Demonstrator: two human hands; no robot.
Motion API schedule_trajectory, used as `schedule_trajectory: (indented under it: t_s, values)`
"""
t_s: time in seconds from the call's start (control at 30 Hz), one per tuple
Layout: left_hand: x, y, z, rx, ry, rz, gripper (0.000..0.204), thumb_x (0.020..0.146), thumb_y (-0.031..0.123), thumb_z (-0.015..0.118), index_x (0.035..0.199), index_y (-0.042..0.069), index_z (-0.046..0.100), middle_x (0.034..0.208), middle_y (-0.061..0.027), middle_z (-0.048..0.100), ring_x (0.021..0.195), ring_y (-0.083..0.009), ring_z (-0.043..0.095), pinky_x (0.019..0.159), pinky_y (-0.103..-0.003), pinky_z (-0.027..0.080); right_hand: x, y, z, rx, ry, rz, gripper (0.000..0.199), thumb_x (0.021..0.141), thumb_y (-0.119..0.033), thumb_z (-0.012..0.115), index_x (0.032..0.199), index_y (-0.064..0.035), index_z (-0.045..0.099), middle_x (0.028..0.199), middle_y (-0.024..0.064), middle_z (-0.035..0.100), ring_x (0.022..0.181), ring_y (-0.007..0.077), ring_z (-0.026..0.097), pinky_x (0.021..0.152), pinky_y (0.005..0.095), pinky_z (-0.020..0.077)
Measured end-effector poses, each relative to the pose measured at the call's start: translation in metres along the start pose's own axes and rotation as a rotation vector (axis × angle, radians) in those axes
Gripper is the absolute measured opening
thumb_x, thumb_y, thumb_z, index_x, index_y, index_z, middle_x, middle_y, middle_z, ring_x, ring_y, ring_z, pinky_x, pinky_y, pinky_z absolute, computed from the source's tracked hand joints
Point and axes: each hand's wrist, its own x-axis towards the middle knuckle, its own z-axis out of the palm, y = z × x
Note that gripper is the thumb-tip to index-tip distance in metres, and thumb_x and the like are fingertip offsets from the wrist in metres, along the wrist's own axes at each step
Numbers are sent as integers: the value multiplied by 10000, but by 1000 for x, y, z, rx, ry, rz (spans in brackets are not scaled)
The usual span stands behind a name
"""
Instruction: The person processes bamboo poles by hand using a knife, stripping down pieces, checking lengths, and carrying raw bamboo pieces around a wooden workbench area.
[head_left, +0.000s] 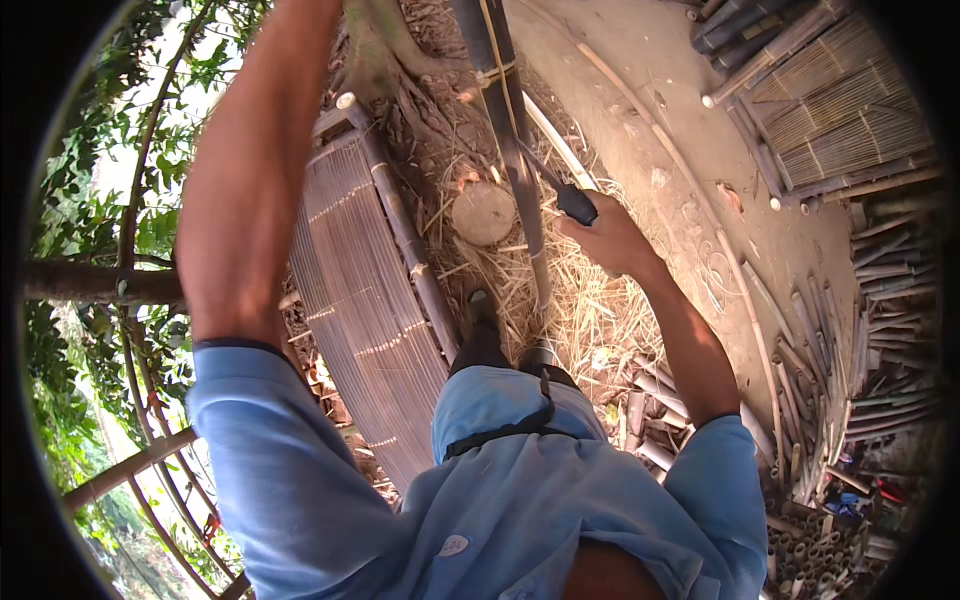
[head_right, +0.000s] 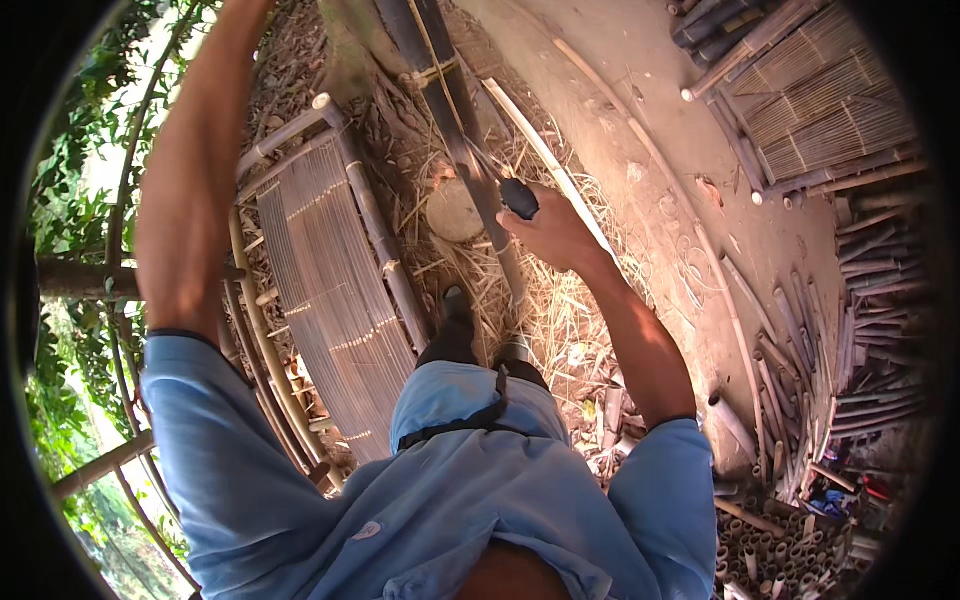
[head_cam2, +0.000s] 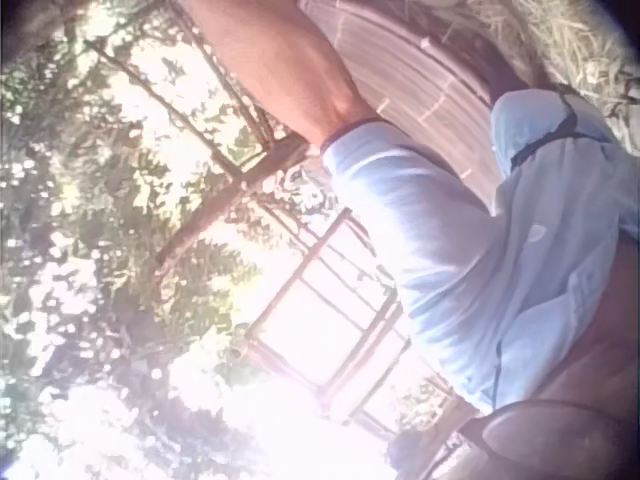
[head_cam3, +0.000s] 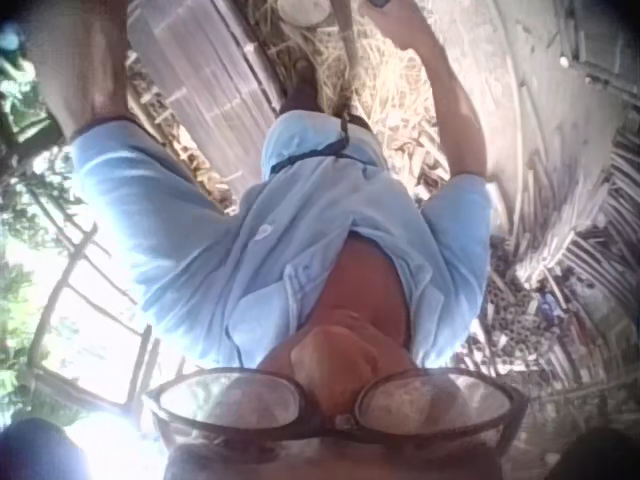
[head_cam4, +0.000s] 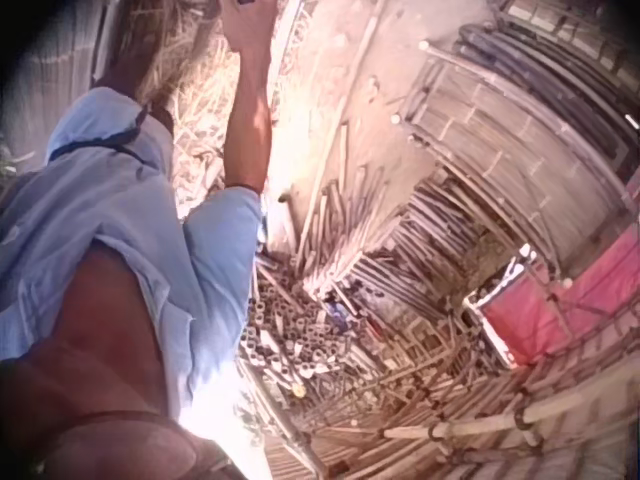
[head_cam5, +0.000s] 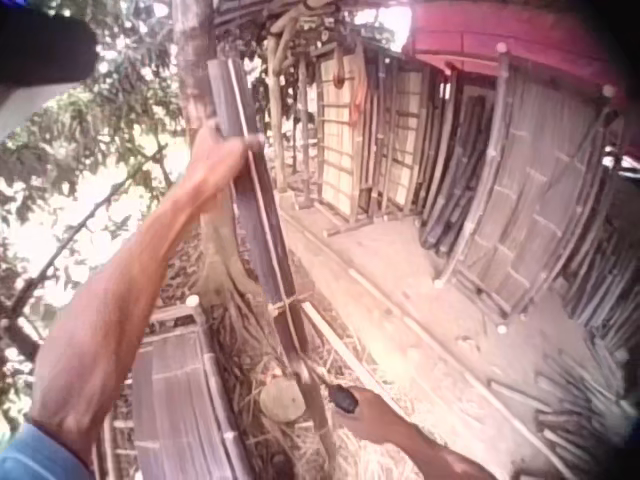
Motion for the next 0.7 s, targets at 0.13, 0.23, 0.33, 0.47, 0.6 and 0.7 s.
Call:
schedule_trajectory:
  t_s: [0.13,0.23,0.33,0.47,0.6,0.7]
  values:
    - [-64,-94,21,-129,-169,-348,241,958,200,724,1050,-22,730,922,-69,743,793,-150,678,756,-314,547,32,3,11,7,77,-8,478,906,-326,712,1237,8,628,995,173,693,882,279,671,822,408,538]
    - [-71,-132,32,-271,-170,-358,224,947,196,749,1017,-17,742,889,-57,741,760,-136,670,722,-309,543,51,-5,12,25,40,64,491,913,-306,702,1275,11,603,1000,170,700,839,260,675,783,392,546]
    - [-65,-156,38,-425,-188,-367,192,929,184,776,974,-2,751,851,-53,738,708,-120,661,656,-301,537,60,-20,8,96,19,138,426,923,-248,689,1257,1,597,835,83,658,659,172,621,610,339,514]
    - [-57,-169,51,-550,-178,-411,172,906,188,803,902,24,749,772,-38,709,607,-102,615,543,-289,485,72,-10,15,309,-60,217,341,949,-186,656,1245,-31,587,685,-4,559,494,84,510,447,290,424]
    - [-58,-179,53,-467,-118,-388,251,884,237,825,762,45,719,649,-8,639,545,-90,554,490,-284,395,83,12,39,434,-106,355,252,960,-124,636,1183,-37,559,643,-25,488,471,63,445,419,278,374]
    - [-58,-183,52,-292,-24,-367,302,861,261,842,705,45,702,579,2,595,515,-94,529,481,-289,375,96,21,51,479,-116,404,175,964,-75,625,1122,-47,555,642,-36,458,463,54,401,414,272,344]
